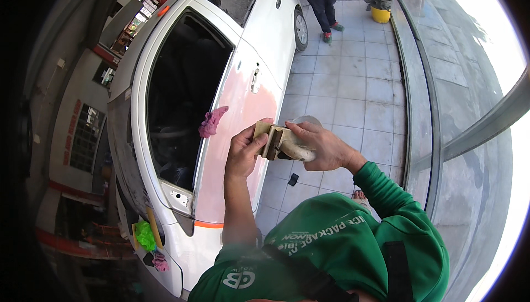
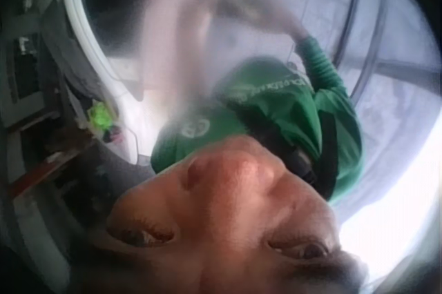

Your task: The person sands a pink primer patch on a white car door using a sanding block and sandpaper. They wipe the surface with a cloth, change sandpaper sheets, and continue sanding the area.

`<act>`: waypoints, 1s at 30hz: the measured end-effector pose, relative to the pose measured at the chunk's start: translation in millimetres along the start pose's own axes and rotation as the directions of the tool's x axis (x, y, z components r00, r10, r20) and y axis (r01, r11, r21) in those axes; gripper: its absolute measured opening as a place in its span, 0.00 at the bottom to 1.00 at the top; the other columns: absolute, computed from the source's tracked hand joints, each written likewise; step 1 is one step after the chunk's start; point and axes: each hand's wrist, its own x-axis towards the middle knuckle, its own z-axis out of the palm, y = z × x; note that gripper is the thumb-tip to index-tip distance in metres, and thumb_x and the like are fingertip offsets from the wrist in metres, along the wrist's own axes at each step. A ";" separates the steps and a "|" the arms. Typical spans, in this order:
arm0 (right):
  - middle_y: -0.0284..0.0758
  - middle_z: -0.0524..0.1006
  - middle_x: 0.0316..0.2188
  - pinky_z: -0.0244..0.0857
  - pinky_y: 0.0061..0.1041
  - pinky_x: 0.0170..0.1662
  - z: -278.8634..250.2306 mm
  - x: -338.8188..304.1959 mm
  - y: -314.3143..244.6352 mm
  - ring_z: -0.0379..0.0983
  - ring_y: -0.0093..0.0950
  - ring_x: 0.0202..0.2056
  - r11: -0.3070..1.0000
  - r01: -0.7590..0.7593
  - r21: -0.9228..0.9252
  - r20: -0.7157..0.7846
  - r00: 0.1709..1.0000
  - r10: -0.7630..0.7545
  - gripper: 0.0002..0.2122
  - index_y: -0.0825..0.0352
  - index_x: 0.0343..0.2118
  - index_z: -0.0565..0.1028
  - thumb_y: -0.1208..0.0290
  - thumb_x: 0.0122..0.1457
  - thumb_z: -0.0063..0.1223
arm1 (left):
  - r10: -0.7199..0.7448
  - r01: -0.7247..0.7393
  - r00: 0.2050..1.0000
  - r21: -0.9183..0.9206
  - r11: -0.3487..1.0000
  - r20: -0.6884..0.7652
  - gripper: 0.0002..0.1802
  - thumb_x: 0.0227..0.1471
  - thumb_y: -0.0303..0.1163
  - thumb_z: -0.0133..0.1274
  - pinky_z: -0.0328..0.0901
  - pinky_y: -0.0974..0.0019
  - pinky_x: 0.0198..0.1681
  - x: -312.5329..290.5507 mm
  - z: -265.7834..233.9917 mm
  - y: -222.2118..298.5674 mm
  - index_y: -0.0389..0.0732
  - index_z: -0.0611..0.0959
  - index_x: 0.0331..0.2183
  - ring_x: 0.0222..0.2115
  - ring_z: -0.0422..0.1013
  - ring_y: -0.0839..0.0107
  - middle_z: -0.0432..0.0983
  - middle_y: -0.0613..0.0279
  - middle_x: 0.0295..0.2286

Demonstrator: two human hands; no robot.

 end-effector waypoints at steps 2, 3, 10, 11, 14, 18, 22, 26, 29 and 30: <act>0.47 0.71 0.57 0.68 0.41 0.63 0.5 0.3 2.2 0.70 0.48 0.58 0.999 0.027 -0.028 0.016 1.000 -0.026 0.52 0.64 0.75 0.55 0.71 0.41 0.65 | -0.071 0.073 0.996 -0.032 0.997 0.050 0.22 0.68 0.31 0.55 0.72 0.66 0.55 -2.1 -4.8 -7.1 0.30 0.79 0.59 0.48 0.78 0.71 0.82 0.55 0.50; 0.47 0.71 0.57 0.68 0.41 0.63 0.7 0.7 3.5 0.70 0.48 0.58 0.998 0.038 -0.058 0.020 0.999 -0.037 0.52 0.64 0.75 0.55 0.71 0.41 0.65 | -0.107 0.110 0.992 -0.048 0.993 0.073 0.22 0.69 0.32 0.54 0.72 0.66 0.55 -3.3 -6.8 -10.2 0.31 0.80 0.59 0.47 0.78 0.71 0.82 0.55 0.50; 0.47 0.71 0.54 0.67 0.44 0.61 7.8 -0.4 13.1 0.70 0.51 0.57 0.989 0.054 -0.136 0.004 0.999 -0.054 0.52 0.66 0.74 0.55 0.72 0.40 0.65 | 0.082 -0.063 0.994 0.235 0.970 -0.073 0.17 0.70 0.34 0.53 0.73 0.68 0.43 -7.4 8.6 -28.1 0.31 0.85 0.50 0.37 0.78 0.75 0.85 0.58 0.36; 0.47 0.71 0.54 0.67 0.45 0.61 9.6 -0.4 13.8 0.70 0.52 0.56 0.990 0.056 -0.130 -0.001 0.998 -0.056 0.52 0.67 0.74 0.55 0.72 0.40 0.65 | 0.163 -0.121 0.981 0.325 0.938 -0.106 0.17 0.70 0.34 0.54 0.72 0.68 0.40 -7.7 11.2 -31.5 0.31 0.86 0.49 0.35 0.78 0.75 0.86 0.57 0.34; 0.48 0.71 0.54 0.67 0.45 0.61 13.6 -1.2 14.6 0.70 0.53 0.56 0.988 0.067 -0.142 -0.021 0.997 -0.071 0.52 0.69 0.73 0.54 0.73 0.40 0.64 | 0.272 -0.180 0.951 0.449 0.875 -0.150 0.15 0.70 0.34 0.53 0.73 0.65 0.39 -9.2 19.1 -35.4 0.32 0.86 0.47 0.32 0.80 0.67 0.85 0.50 0.32; 0.48 0.71 0.54 0.66 0.47 0.62 16.8 -3.1 16.5 0.69 0.54 0.57 0.989 0.069 -0.130 0.003 0.998 -0.069 0.52 0.68 0.73 0.54 0.74 0.40 0.64 | 0.237 -0.147 0.963 0.482 0.864 -0.131 0.16 0.70 0.35 0.53 0.72 0.66 0.36 -12.3 16.5 -35.8 0.32 0.86 0.47 0.29 0.78 0.68 0.84 0.52 0.29; 0.50 0.70 0.59 0.66 0.46 0.63 16.3 -2.4 12.0 0.68 0.55 0.59 0.992 0.069 -0.110 0.037 0.997 -0.065 0.52 0.66 0.74 0.54 0.75 0.39 0.63 | 0.113 -0.074 0.987 0.299 0.951 -0.113 0.18 0.71 0.38 0.52 0.71 0.69 0.36 -17.5 6.9 -37.3 0.32 0.86 0.46 0.29 0.75 0.76 0.83 0.59 0.29; 0.48 0.69 0.58 0.65 0.47 0.63 18.9 3.5 8.4 0.69 0.53 0.59 0.978 0.124 -0.169 0.040 0.992 -0.119 0.52 0.63 0.74 0.54 0.73 0.40 0.63 | -0.016 0.034 0.993 0.148 0.988 -0.118 0.19 0.72 0.39 0.50 0.71 0.71 0.39 -18.2 6.0 -18.6 0.32 0.86 0.46 0.33 0.75 0.79 0.83 0.64 0.32; 0.47 0.69 0.60 0.65 0.46 0.64 21.2 4.0 7.4 0.68 0.53 0.59 0.990 0.054 -0.131 0.044 0.998 -0.048 0.51 0.62 0.74 0.55 0.72 0.40 0.62 | 0.015 0.014 0.989 0.192 0.981 -0.146 0.19 0.72 0.39 0.49 0.71 0.70 0.39 -20.3 9.3 -12.8 0.32 0.86 0.46 0.33 0.75 0.78 0.83 0.63 0.32; 0.48 0.69 0.61 0.65 0.46 0.64 22.4 4.4 8.4 0.68 0.53 0.60 0.990 0.040 -0.133 0.043 0.998 -0.035 0.50 0.62 0.74 0.56 0.71 0.41 0.62 | 0.021 0.012 0.990 0.237 0.971 -0.137 0.20 0.72 0.39 0.49 0.71 0.70 0.40 -20.0 8.1 -11.7 0.32 0.86 0.46 0.33 0.75 0.78 0.83 0.63 0.32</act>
